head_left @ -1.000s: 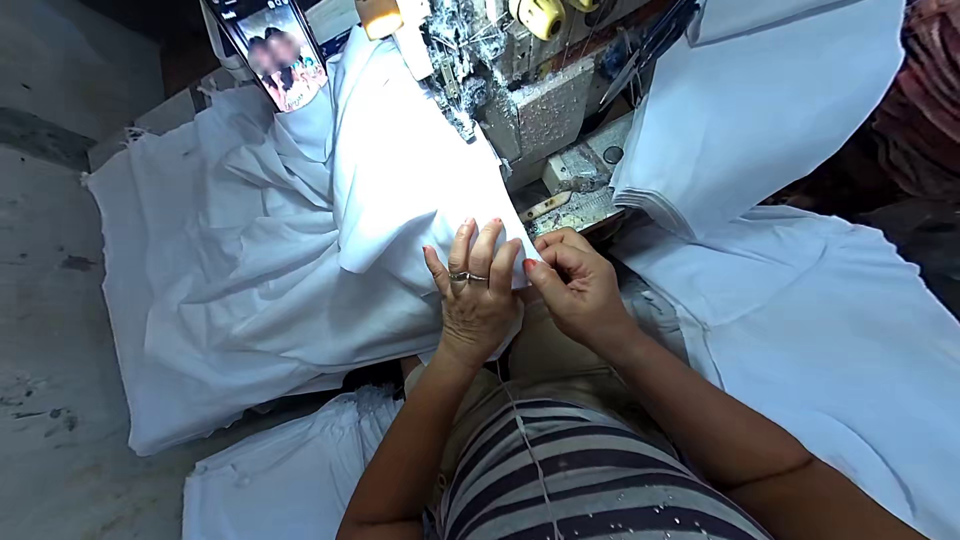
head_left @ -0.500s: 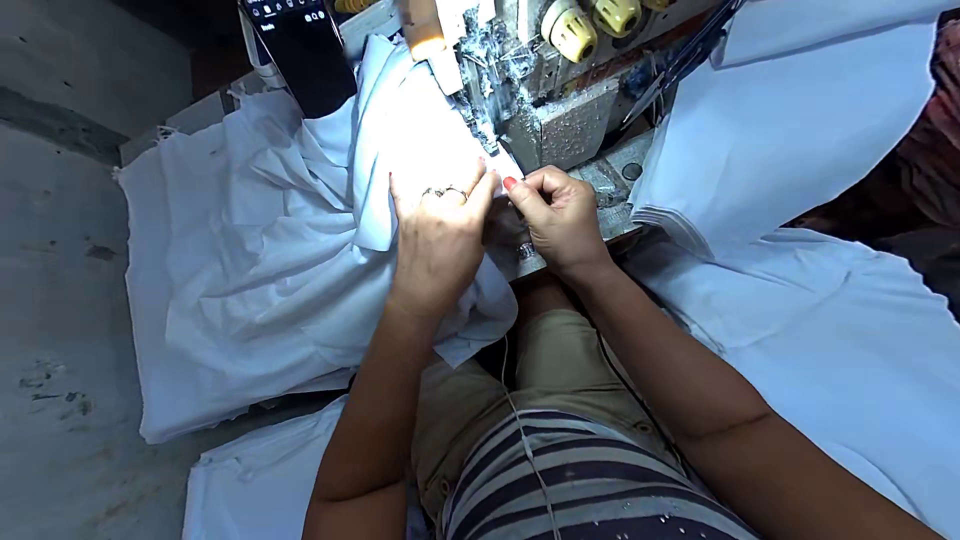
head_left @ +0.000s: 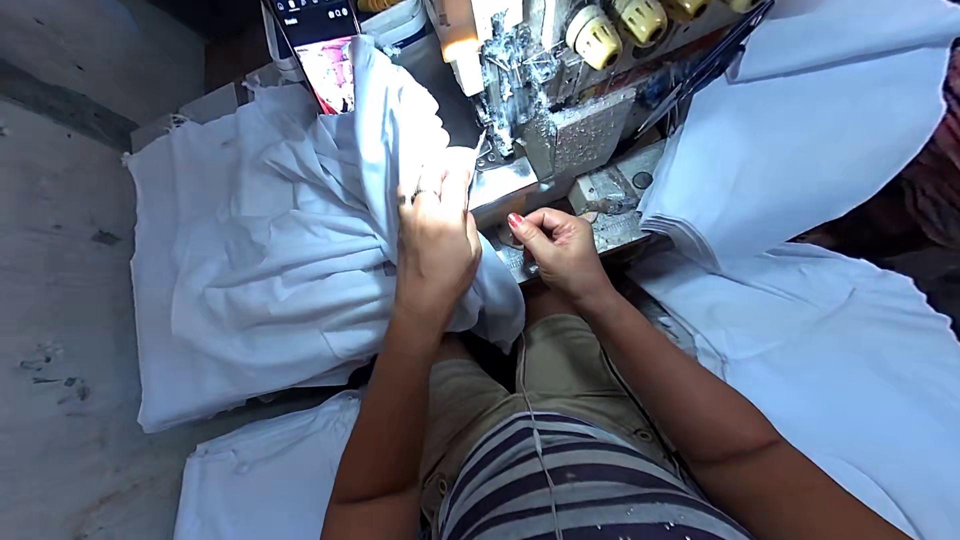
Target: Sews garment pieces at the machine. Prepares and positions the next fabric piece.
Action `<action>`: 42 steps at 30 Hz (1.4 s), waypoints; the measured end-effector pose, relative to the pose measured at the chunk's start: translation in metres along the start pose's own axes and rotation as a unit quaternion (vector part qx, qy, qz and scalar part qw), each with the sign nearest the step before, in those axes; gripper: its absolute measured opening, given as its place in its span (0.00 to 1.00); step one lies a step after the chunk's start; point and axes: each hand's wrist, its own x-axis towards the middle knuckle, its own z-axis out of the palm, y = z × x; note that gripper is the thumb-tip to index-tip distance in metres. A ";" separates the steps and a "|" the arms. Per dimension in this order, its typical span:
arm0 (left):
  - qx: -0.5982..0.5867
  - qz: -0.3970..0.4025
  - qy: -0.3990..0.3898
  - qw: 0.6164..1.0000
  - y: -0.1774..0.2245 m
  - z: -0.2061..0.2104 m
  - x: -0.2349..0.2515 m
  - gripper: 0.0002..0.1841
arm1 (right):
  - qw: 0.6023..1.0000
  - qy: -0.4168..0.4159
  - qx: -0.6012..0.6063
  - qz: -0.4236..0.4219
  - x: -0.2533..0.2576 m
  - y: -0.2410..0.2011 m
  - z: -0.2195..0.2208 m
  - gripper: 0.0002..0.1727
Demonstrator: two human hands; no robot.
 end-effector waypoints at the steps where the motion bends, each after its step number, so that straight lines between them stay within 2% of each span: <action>1: -0.008 -0.012 -0.006 1.000 0.007 -0.004 -0.011 0.21 | 1.000 -0.010 0.003 0.008 -0.003 -0.002 0.000 0.13; 6: -0.074 -0.037 0.042 0.996 0.028 0.009 -0.052 0.21 | 0.994 -0.062 0.061 0.065 -0.006 -0.011 0.004 0.13; 10: -0.115 -0.017 0.025 0.993 0.037 0.030 -0.072 0.19 | 0.985 -0.084 0.124 0.089 -0.005 -0.017 0.005 0.15; 14: -0.109 -0.019 -0.001 0.994 0.032 0.041 -0.081 0.23 | 0.988 -0.008 0.147 0.051 0.003 -0.003 -0.001 0.11; 18: -0.060 -0.035 -0.028 0.997 0.019 0.040 -0.082 0.13 | 0.975 0.078 0.190 0.079 0.022 0.001 -0.017 0.11; 22: -0.047 -0.017 -0.021 0.998 0.008 0.028 -0.077 0.11 | 0.963 0.103 0.235 0.077 0.028 -0.012 -0.021 0.13; 24: -0.072 0.010 -0.047 0.996 -0.001 0.016 -0.074 0.12 | 0.958 0.100 0.255 0.081 0.021 -0.022 -0.023 0.13; 26: -0.099 0.035 -0.101 0.989 -0.015 0.006 -0.076 0.15 | 0.955 0.086 0.267 0.096 0.008 -0.035 -0.028 0.14; 29: -0.120 0.036 -0.157 0.980 -0.037 -0.002 -0.088 0.27 | 0.951 0.070 0.280 0.108 -0.011 -0.048 -0.038 0.15; 30: -0.115 0.037 -0.159 0.980 -0.042 -0.003 -0.092 0.26 | 0.948 0.078 0.289 0.111 -0.015 -0.050 -0.040 0.15; 33: -0.085 0.019 -0.119 0.989 -0.047 -0.002 -0.101 0.11 | 0.940 0.103 0.302 0.124 -0.026 -0.054 -0.043 0.17; 34: -0.080 0.015 -0.103 0.991 -0.047 -0.004 -0.102 0.09 | 0.940 0.107 0.299 0.126 -0.029 -0.054 -0.044 0.17; 36: -0.086 0.011 -0.078 0.993 -0.048 -0.015 -0.099 0.13 | 0.956 0.115 0.245 0.112 -0.032 -0.051 -0.047 0.16; 38: -0.087 0.032 -0.051 0.994 -0.041 -0.035 -0.091 0.14 | 0.990 0.102 0.092 0.038 -0.038 -0.044 -0.052 0.12; 40: -0.088 0.074 -0.050 0.992 -0.025 -0.057 -0.080 0.14 | 0.996 0.068 -0.013 -0.065 -0.044 -0.040 -0.052 0.07; 41: -0.087 0.098 -0.059 0.990 -0.014 -0.066 -0.075 0.14 | 0.993 0.025 -0.043 -0.109 -0.047 -0.041 -0.052 0.10; 42: -0.080 0.129 -0.067 0.986 -0.002 -0.073 -0.069 0.14 | 0.987 -0.027 -0.065 -0.143 -0.051 -0.043 -0.051 0.23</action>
